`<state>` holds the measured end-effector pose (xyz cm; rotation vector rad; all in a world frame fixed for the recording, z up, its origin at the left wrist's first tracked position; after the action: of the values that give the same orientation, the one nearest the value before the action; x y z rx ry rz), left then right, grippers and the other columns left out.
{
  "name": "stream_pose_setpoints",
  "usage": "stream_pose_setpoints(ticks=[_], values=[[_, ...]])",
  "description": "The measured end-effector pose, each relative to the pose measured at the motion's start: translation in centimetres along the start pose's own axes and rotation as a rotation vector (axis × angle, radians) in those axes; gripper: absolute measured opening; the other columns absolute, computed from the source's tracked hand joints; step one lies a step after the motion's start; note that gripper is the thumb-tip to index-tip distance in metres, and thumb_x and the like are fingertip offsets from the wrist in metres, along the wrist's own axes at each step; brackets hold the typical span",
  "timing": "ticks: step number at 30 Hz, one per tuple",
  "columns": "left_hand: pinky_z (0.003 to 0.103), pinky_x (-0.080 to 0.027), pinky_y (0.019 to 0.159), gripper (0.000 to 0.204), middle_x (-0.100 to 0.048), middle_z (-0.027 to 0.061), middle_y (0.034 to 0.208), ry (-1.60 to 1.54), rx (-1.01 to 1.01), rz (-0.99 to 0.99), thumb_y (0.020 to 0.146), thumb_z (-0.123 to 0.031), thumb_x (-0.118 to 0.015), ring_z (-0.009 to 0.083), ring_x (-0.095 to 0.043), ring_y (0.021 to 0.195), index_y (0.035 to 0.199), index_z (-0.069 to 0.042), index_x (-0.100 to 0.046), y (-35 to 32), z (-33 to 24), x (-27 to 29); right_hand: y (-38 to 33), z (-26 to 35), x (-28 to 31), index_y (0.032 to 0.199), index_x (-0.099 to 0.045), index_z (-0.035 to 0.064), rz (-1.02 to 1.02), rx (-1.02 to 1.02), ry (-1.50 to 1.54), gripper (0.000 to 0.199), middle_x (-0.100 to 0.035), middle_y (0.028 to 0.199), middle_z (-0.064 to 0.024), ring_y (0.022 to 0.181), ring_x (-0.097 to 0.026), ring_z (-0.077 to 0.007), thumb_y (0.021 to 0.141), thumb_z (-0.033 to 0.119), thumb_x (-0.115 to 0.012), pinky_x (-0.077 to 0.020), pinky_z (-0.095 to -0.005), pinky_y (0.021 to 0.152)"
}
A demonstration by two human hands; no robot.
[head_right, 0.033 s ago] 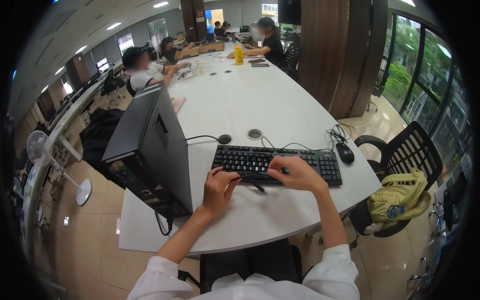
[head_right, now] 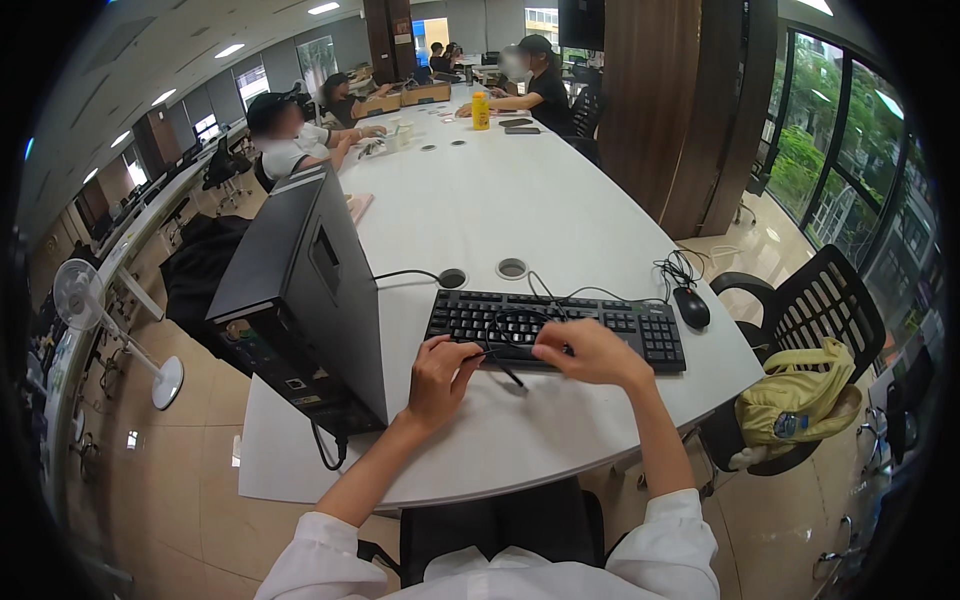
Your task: The person installs an internal component into a computer case, fits the side panel onto the case, stands the computer upright, plugs a cable into the back of the case, and types on the keyboard.
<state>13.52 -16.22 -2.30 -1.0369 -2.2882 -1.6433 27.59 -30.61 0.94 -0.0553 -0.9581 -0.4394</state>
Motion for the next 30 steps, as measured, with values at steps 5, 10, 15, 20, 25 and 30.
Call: stream_pose_setpoints(ticks=[5, 10, 15, 20, 25, 30], values=[[0.041, -0.046, 0.098, 0.012, -0.068, 0.0009, 0.081, -0.016, -0.083, 0.119, 0.087, -0.02, -0.077, 0.0217, -0.066, 0.082, 0.091, -0.011, -0.071, 0.0, -1.0, -0.3, -0.4, -0.9, -3.7, 0.107, -0.075, 0.0032, 0.203, -0.025, -0.093, 0.022, -0.076, 0.086, -0.0129, 0.079, -0.075, -0.0228, 0.089, 0.017, -0.074, -0.0578, -0.0335, 0.075], [0.037, -0.052, 0.089, 0.03, -0.069, 0.0012, 0.081, -0.086, -0.279, 0.326, 0.077, -0.038, -0.087, 0.0198, -0.07, 0.081, 0.086, -0.013, -0.073, 0.3, -3.2, -1.3, 0.2, -1.9, -3.4, 0.103, -0.075, 0.0029, 0.159, -0.074, 0.058, 0.019, -0.076, 0.082, -0.011, 0.072, -0.074, -0.0194, 0.089, 0.017, -0.074, -0.0576, -0.0317, 0.073], [0.031, -0.054, 0.061, 0.015, -0.069, 0.0047, 0.098, 0.08, 0.019, 0.115, 0.086, -0.017, -0.077, 0.0196, -0.071, 0.077, 0.098, -0.009, -0.073, 0.6, 1.2, -0.5, 0.0, -0.4, -3.5, 0.101, -0.076, 0.0055, 0.107, -0.04, -0.115, 0.018, -0.075, 0.078, -0.0103, 0.067, -0.072, -0.0212, 0.092, 0.021, -0.073, -0.0548, -0.0329, 0.065], [0.037, -0.054, 0.078, 0.014, -0.062, 0.008, 0.122, 0.179, 0.001, 0.21, 0.084, -0.008, -0.074, 0.0237, -0.067, 0.101, 0.098, -0.008, -0.073, 0.3, 1.7, -2.0, 0.0, 0.4, -6.0, 0.101, -0.074, 0.0088, 0.073, -0.056, -0.261, 0.028, -0.072, 0.074, -0.0078, 0.067, -0.07, -0.0256, 0.088, 0.034, -0.077, -0.0533, -0.0365, 0.064], [0.042, -0.049, 0.095, 0.021, -0.062, 0.0084, 0.123, 0.223, -0.16, 0.248, 0.08, -0.01, -0.077, 0.028, -0.06, 0.116, 0.101, -0.01, -0.075, 0.2, -0.3, -1.4, 0.8, 2.3, -5.6, 0.101, -0.07, 0.0084, -0.058, 0.043, -0.135, 0.02, -0.071, 0.087, -0.0107, 0.071, -0.068, -0.0249, 0.087, 0.022, -0.075, -0.0521, -0.0391, 0.065], [0.034, -0.057, 0.062, 0.016, -0.073, 0.0104, 0.074, -0.318, 0.352, -0.046, 0.102, -0.016, -0.063, 0.0261, -0.073, 0.067, 0.104, -0.002, -0.068, 0.1, 2.7, 0.2, 0.9, 0.3, -1.7, 0.108, -0.071, 0.0033, -0.434, 0.046, 0.718, 0.022, -0.069, 0.102, -0.0047, 0.093, -0.068, -0.0116, 0.089, 0.009, -0.079, -0.0556, -0.027, 0.081]])
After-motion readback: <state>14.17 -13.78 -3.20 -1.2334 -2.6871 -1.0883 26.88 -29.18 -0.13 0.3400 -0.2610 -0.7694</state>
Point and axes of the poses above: each hand's wrist, its own y-axis towards the middle knuckle, its own x-axis out of the back of the hand, z = x × y, the point moved 9 cm from there along y, towards the middle knuckle
